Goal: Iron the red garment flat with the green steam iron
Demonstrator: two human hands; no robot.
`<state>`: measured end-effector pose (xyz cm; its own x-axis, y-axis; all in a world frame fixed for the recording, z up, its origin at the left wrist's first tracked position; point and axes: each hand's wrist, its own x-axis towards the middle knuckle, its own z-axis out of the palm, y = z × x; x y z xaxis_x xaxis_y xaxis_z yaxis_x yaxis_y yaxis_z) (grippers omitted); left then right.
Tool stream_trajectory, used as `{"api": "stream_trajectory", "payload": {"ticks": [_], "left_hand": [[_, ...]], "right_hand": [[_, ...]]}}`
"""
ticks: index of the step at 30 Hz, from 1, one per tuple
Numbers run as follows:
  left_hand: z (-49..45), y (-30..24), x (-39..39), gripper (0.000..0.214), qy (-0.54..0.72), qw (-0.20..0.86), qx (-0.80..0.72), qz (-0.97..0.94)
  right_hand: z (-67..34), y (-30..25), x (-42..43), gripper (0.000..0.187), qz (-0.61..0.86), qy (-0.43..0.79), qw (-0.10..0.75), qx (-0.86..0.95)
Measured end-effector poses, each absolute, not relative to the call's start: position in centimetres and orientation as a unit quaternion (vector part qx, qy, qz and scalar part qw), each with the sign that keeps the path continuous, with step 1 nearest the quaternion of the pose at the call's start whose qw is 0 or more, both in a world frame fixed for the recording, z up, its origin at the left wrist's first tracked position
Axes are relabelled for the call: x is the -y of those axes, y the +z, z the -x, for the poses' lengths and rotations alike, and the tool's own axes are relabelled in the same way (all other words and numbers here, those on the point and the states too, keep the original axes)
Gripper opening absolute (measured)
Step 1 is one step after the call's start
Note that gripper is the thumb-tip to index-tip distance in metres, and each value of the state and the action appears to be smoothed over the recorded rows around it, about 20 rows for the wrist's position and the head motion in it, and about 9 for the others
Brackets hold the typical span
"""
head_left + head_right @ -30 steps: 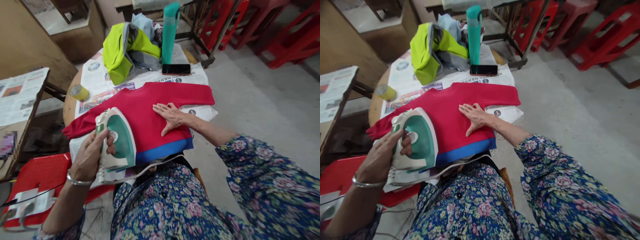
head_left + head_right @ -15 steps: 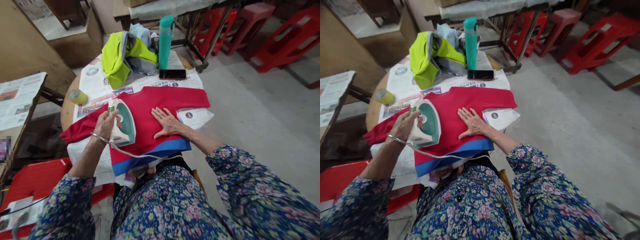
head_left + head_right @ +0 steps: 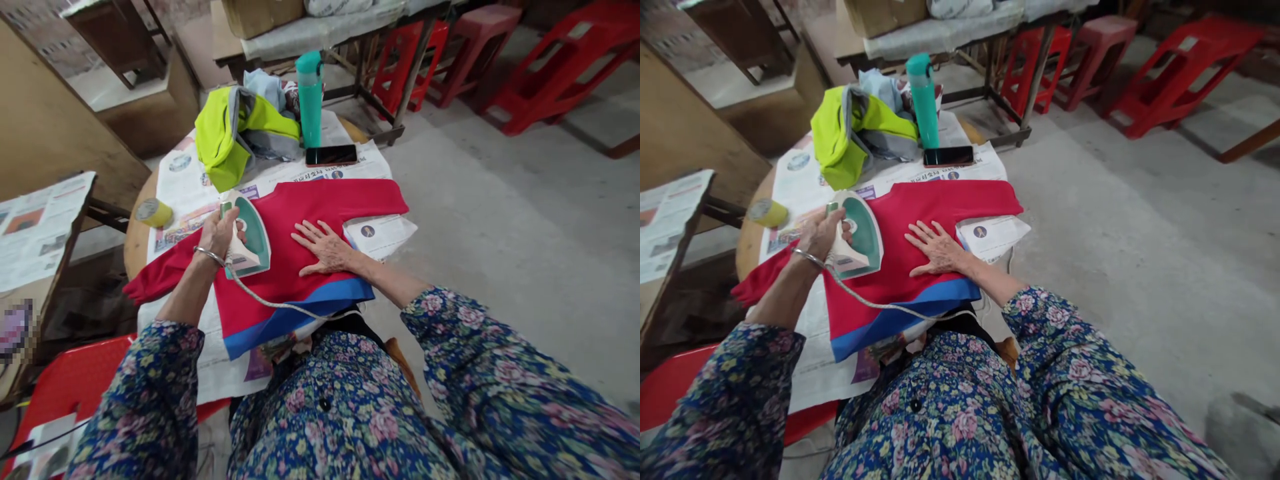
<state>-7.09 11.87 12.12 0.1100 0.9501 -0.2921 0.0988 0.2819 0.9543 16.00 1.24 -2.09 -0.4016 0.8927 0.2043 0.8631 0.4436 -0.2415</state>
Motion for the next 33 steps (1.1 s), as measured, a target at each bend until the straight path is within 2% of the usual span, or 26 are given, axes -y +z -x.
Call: {"api": "stream_trajectory", "payload": {"ticks": [11, 18, 27, 33], "left_hand": [[2.4, 12.4, -13.9, 0.029, 0.221, 0.58, -0.478, -0.622], [2.4, 12.1, -14.4, 0.027, 0.248, 0.571, -0.489, -0.61], [3.4, 13.1, -13.9, 0.02, 0.283, 0.54, -0.553, -0.568], [2.9, 13.8, -13.2, 0.023, 0.279, 0.535, -0.57, -0.557]], "right_hand": [[-16.0, -1.5, -1.2, 0.101, 0.537, 0.077, 0.164, 0.824], [-15.9, -0.9, -1.1, 0.105, 0.54, 0.078, 0.147, 0.825], [-15.8, -1.3, -1.3, 0.097, 0.542, 0.065, 0.16, 0.823], [-15.7, -1.2, -1.3, 0.098, 0.546, 0.067, 0.153, 0.821]]}}
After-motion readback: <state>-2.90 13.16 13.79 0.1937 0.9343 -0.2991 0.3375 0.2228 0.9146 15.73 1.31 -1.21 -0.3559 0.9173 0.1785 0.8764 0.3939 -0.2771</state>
